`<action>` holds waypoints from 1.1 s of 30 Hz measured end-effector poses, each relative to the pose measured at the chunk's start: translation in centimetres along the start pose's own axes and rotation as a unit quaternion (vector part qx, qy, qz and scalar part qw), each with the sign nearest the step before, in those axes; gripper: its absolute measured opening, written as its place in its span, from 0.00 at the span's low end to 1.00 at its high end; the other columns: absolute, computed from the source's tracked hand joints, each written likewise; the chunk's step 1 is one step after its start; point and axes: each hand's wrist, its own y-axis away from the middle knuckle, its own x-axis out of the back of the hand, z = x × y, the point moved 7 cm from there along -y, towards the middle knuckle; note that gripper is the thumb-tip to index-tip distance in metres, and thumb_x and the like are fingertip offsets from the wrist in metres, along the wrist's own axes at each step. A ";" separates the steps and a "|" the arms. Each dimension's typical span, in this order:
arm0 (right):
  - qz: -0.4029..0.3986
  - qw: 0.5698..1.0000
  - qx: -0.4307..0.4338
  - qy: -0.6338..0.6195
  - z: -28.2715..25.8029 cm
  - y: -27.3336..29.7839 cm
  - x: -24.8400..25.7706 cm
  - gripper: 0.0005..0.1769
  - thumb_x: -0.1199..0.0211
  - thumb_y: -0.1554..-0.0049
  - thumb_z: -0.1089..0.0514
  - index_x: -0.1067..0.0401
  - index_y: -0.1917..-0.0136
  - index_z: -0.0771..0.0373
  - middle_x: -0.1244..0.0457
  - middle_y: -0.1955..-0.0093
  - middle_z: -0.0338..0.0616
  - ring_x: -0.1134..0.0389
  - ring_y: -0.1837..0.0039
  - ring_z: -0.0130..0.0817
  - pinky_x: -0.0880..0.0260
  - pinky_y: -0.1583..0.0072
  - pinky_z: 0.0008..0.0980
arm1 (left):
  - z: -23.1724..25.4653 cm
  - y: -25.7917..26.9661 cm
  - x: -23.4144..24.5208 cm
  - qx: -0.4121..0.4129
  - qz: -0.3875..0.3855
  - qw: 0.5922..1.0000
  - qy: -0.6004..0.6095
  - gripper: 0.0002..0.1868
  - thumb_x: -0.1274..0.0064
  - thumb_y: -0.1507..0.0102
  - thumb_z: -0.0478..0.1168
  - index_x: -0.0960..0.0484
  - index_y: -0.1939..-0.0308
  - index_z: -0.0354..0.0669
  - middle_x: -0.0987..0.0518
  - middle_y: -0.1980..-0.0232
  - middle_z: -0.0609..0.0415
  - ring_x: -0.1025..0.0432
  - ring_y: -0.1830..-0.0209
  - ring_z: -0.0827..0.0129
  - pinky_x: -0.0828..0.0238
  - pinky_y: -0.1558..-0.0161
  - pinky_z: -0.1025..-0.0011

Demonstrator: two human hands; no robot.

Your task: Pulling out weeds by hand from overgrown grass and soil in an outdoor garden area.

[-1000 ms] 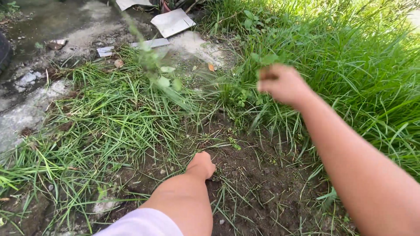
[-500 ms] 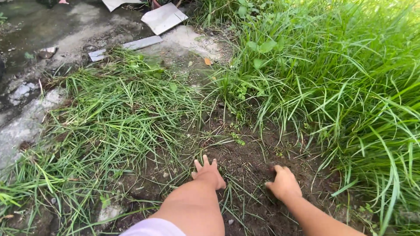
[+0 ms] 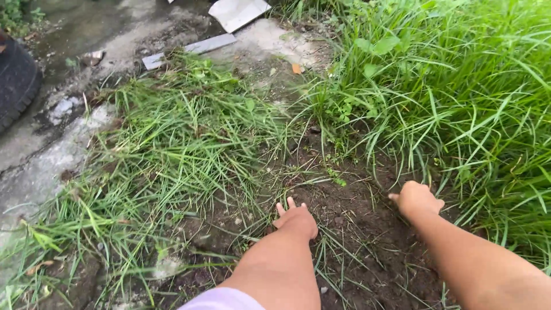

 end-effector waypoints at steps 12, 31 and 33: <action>-0.191 0.906 -0.054 -0.373 7.4 -3.9 -2.1 0.22 0.37 0.38 0.45 0.22 0.41 0.64 0.38 0.54 0.48 0.39 0.53 0.39 0.34 0.50 0.42 | 0.0 -2.4 -1.3 0.053 0.012 0.998 0.024 0.47 0.50 0.33 0.48 0.61 0.16 0.66 0.73 0.13 0.53 0.70 0.14 0.40 0.51 0.25 0.39; 0.180 0.930 0.155 -0.281 9.9 14.4 5.1 0.19 0.50 0.35 0.51 0.31 0.37 0.61 0.31 0.41 0.53 0.30 0.45 0.55 0.30 0.42 0.47 | -0.4 -9.2 -4.8 0.073 0.025 0.981 -0.179 0.47 0.55 0.29 0.48 0.72 0.17 0.69 0.73 0.13 0.56 0.68 0.14 0.47 0.51 0.23 0.52; 0.108 0.948 0.059 -0.294 11.5 14.5 3.7 0.19 0.51 0.34 0.50 0.29 0.35 0.56 0.28 0.48 0.50 0.28 0.50 0.53 0.28 0.44 0.47 | -0.3 -6.8 -3.9 0.076 0.027 0.966 -0.246 0.49 0.53 0.30 0.49 0.73 0.17 0.67 0.73 0.13 0.55 0.67 0.14 0.49 0.53 0.22 0.55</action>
